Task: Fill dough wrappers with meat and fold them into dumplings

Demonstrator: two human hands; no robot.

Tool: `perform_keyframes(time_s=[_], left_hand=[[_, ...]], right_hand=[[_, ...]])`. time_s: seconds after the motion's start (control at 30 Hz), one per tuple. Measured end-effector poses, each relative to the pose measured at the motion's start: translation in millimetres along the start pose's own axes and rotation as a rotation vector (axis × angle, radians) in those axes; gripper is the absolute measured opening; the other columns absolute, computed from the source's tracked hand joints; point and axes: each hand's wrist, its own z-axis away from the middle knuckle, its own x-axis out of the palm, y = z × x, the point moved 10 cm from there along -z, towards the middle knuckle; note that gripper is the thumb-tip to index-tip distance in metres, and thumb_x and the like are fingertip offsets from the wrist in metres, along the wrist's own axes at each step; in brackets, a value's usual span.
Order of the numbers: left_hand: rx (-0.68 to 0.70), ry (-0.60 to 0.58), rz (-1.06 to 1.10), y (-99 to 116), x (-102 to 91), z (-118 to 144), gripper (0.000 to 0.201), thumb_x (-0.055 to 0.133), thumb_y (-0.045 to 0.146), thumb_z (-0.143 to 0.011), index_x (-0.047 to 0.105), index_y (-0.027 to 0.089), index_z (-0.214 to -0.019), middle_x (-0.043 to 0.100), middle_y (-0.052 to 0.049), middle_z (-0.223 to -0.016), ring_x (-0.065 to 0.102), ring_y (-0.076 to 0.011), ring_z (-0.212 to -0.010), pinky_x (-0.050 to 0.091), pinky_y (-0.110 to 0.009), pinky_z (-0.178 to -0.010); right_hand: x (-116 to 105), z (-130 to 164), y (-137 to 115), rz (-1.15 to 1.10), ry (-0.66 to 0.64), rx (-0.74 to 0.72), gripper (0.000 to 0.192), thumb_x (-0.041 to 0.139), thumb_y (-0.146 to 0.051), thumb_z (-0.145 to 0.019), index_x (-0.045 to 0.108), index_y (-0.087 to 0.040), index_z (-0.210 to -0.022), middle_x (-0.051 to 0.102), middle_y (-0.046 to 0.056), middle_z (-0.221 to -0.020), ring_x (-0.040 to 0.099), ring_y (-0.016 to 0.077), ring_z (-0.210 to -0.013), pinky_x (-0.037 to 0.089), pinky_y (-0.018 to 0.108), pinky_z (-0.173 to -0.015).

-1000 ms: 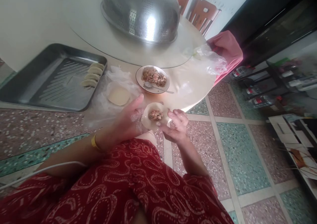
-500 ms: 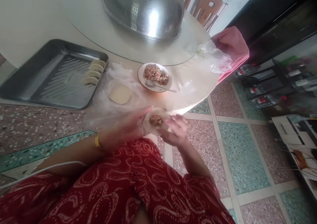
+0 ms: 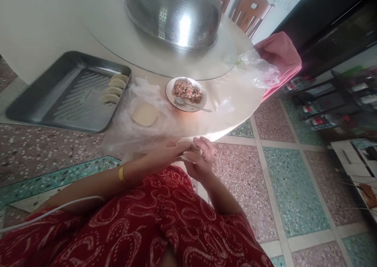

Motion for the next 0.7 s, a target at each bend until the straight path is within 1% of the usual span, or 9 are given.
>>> perform_keyframes(time_s=[0.07, 0.13, 0.23, 0.3, 0.37, 0.43, 0.53, 0.6, 0.7], left_hand=[[-0.036, -0.023, 0.032, -1, 5.0, 1, 0.029, 0.048, 0.035, -0.092, 0.069, 0.016, -0.086, 0.068, -0.004, -0.086, 0.061, -0.0150, -0.078, 0.049, -0.025, -0.064], [-0.061, -0.041, 0.066, -4, 8.0, 1, 0.029, 0.048, 0.036, -0.092, 0.070, 0.016, -0.090, 0.069, -0.005, -0.091, 0.062, -0.0160, -0.084, 0.051, -0.025, -0.069], [-0.075, -0.058, 0.158, -12, 8.7, 1, 0.036, 0.049, 0.044, -0.093, 0.070, 0.016, -0.100, 0.071, -0.007, -0.098, 0.064, -0.0179, -0.091, 0.053, -0.028, -0.079], [-0.084, -0.053, 0.226, -17, 7.0, 0, 0.040, 0.050, 0.049, -0.093, 0.070, 0.016, -0.104, 0.072, -0.007, -0.099, 0.066, -0.0186, -0.091, 0.054, -0.030, -0.083], [-0.077, -0.043, 0.256, -18, 4.9, 0, 0.041, 0.054, 0.050, -0.091, 0.072, 0.016, -0.103, 0.072, -0.008, -0.101, 0.067, -0.0200, -0.093, 0.054, -0.032, -0.086], [-0.065, -0.026, 0.276, -16, 2.9, -1, 0.042, 0.058, 0.052, -0.088, 0.072, 0.016, -0.104, 0.072, -0.009, -0.108, 0.067, -0.0229, -0.100, 0.054, -0.034, -0.090], [-0.077, 0.004, 0.299, -16, 0.3, -2, 0.044, 0.061, 0.053, -0.087, 0.071, 0.018, -0.113, 0.069, -0.010, -0.119, 0.063, -0.0277, -0.112, 0.053, -0.039, -0.096], [-0.085, 0.016, 0.302, -18, -1.4, -2, 0.044, 0.061, 0.051, -0.087, 0.068, 0.020, -0.119, 0.066, -0.010, -0.127, 0.061, -0.0298, -0.118, 0.052, -0.042, -0.098], [-0.061, 0.055, 0.271, -22, -8.9, -2, 0.043, 0.058, 0.049, -0.090, 0.066, 0.023, -0.124, 0.059, -0.009, -0.138, 0.053, -0.0320, -0.128, 0.050, -0.043, -0.101]], right_hand=[[2, -2, 3, -0.024, 0.004, 0.064, 0.015, 0.064, -0.019, -0.080, 0.058, -0.030, -0.087, 0.056, 0.001, -0.126, 0.049, 0.0242, -0.121, 0.055, 0.046, -0.089], [3, -5, 4, -0.027, 0.028, 0.112, 0.012, 0.061, -0.019, -0.081, 0.055, -0.029, -0.087, 0.055, 0.003, -0.124, 0.050, 0.0246, -0.120, 0.055, 0.047, -0.089], [3, -7, 9, -0.038, 0.079, 0.188, 0.011, 0.055, -0.019, -0.083, 0.054, -0.028, -0.090, 0.055, 0.005, -0.123, 0.051, 0.0256, -0.118, 0.055, 0.048, -0.088], [6, -6, 15, -0.060, 0.081, 0.252, 0.016, 0.053, -0.019, -0.083, 0.053, -0.028, -0.097, 0.054, 0.006, -0.124, 0.051, 0.0265, -0.120, 0.056, 0.050, -0.089], [11, -4, 23, -0.093, 0.045, 0.338, 0.025, 0.053, -0.020, -0.083, 0.052, -0.028, -0.107, 0.052, 0.008, -0.129, 0.052, 0.0278, -0.122, 0.056, 0.053, -0.090], [17, 0, 33, -0.153, -0.008, 0.442, 0.035, 0.054, -0.022, -0.083, 0.050, -0.029, -0.117, 0.048, 0.010, -0.135, 0.053, 0.0282, -0.123, 0.057, 0.053, -0.089], [27, 6, 44, -0.282, -0.091, 0.572, 0.044, 0.053, -0.021, -0.085, 0.049, -0.030, -0.127, 0.044, 0.010, -0.142, 0.053, 0.0262, -0.125, 0.060, 0.045, -0.085], [33, 7, 49, -0.351, -0.134, 0.623, 0.043, 0.053, -0.022, -0.085, 0.051, -0.029, -0.128, 0.046, 0.010, -0.143, 0.052, 0.0246, -0.128, 0.060, 0.041, -0.087], [39, 7, 54, -0.419, -0.169, 0.659, 0.035, 0.056, -0.024, -0.085, 0.059, -0.027, -0.120, 0.053, 0.008, -0.140, 0.053, 0.0234, -0.128, 0.057, 0.042, -0.095]])
